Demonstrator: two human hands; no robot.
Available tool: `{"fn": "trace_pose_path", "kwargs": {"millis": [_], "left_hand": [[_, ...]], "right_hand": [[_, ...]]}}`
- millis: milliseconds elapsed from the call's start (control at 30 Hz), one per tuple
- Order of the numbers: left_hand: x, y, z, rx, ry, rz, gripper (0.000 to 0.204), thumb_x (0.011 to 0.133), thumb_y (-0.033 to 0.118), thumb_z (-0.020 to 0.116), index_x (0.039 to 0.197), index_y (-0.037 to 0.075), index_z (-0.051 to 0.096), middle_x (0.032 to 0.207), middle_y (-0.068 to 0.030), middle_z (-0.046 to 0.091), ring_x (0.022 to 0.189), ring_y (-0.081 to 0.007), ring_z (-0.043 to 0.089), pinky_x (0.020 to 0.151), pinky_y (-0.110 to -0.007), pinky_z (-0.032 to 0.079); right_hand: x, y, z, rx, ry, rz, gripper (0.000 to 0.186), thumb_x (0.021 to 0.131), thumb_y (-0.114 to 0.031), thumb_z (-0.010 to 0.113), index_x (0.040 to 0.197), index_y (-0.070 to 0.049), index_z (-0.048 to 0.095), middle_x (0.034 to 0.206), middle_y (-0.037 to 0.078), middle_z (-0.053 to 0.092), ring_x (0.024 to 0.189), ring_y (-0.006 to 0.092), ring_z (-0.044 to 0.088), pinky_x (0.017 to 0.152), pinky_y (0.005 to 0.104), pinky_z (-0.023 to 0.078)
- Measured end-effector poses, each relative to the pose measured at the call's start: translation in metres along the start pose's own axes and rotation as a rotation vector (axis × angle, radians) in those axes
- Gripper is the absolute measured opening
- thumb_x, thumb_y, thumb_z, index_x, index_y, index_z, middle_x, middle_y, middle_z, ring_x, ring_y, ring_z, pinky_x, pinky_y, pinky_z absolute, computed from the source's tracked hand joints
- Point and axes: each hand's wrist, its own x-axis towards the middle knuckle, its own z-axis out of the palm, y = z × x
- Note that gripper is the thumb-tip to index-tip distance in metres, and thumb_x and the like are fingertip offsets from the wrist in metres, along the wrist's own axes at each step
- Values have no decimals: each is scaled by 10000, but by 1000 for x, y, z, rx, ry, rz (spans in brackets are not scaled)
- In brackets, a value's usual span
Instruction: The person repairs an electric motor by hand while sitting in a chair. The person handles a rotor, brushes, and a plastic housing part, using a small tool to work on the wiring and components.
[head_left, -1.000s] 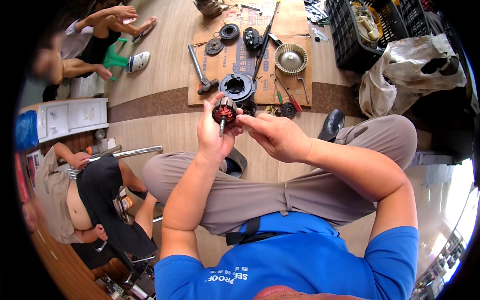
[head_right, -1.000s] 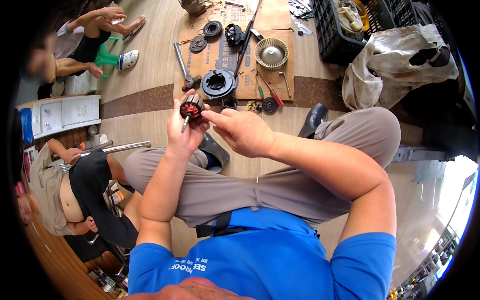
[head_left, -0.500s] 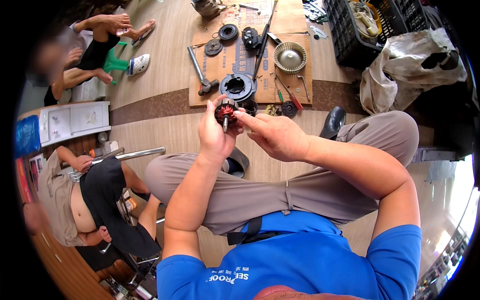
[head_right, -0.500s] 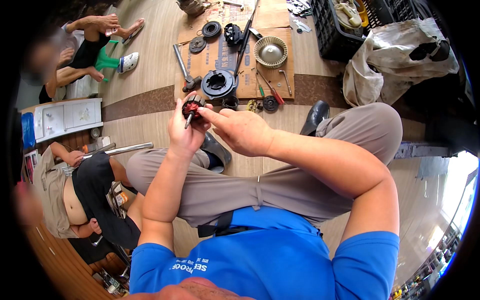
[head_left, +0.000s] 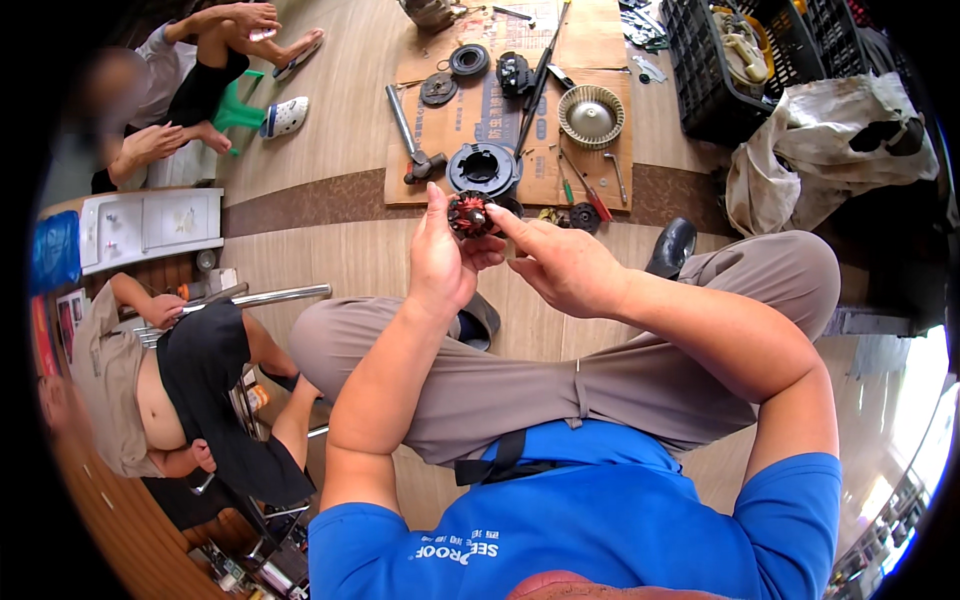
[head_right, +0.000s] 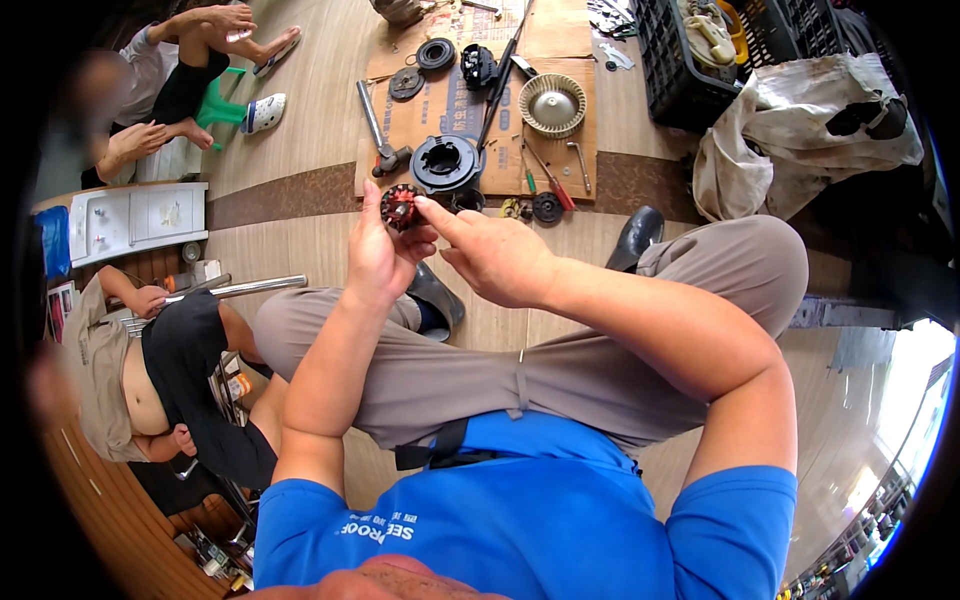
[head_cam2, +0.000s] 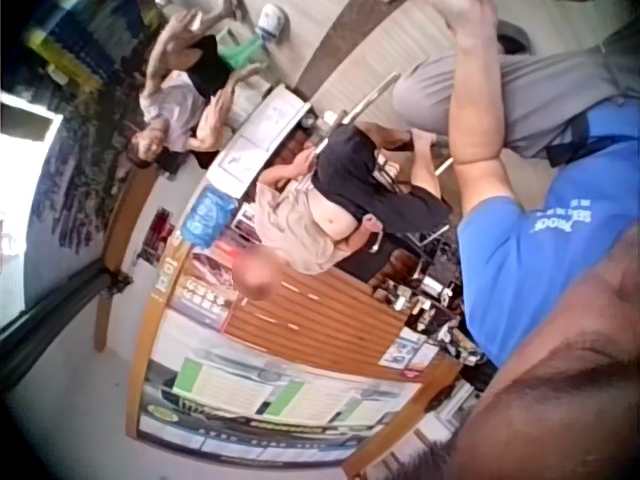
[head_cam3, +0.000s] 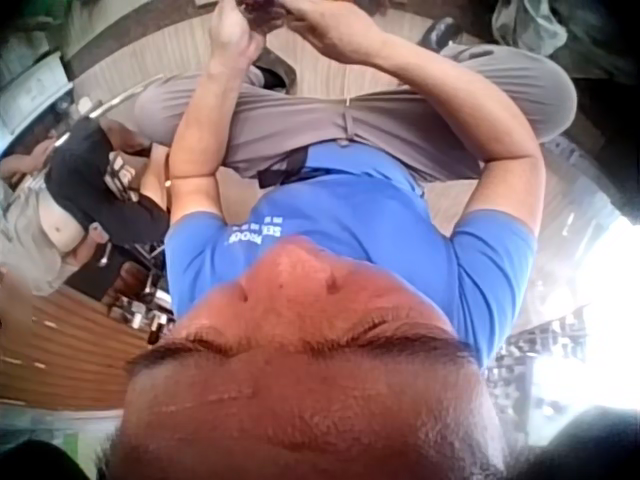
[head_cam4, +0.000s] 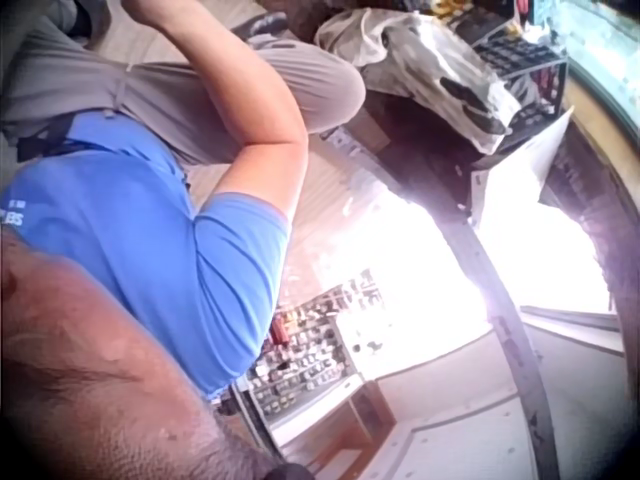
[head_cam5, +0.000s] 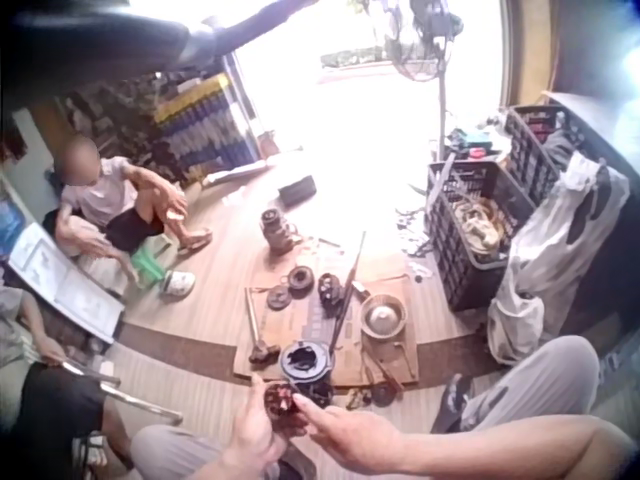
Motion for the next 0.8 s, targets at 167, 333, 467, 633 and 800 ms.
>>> {"fn": "trace_pose_path", "kwargs": {"millis": [167,333,467,633,800], "left_hand": [[1,-1,-2,33,19,2,548,944,619,406,1026,92,531,820,-65,650,610,-197,664,510,-325,556],[-1,-1,2,56,46,40,528,938,607,441,1045,93,499,812,-66,646,598,-194,658,511,-323,559],[-2,-2,5,86,40,125,508,935,586,473,1034,87,467,816,-77,645,598,-186,657,516,-317,565],[-5,0,9,106,29,159,504,936,576,480,1022,80,452,822,-78,646,600,-181,657,517,-314,567],[-6,-1,10,123,40,190,497,947,557,473,1057,72,449,842,-83,648,617,-181,659,524,-316,569]], "right_hand": [[0,-1,1,-8,2,-9,700,879,-81,593,1487,-76,248,937,168,575,840,362,604,722,437,491],[1,-4,-2,2,-65,48,667,901,-170,571,1470,-64,242,1038,200,597,916,379,620,771,454,509],[0,-2,-1,23,-46,30,676,898,-166,572,1469,-47,230,1046,205,593,931,383,614,781,455,506],[0,0,1,54,-34,19,677,893,-156,578,1467,-46,236,1046,202,586,948,381,607,791,452,502],[0,1,1,47,-19,7,671,893,-152,578,1470,-72,245,1012,190,583,923,371,609,778,446,503]]}}
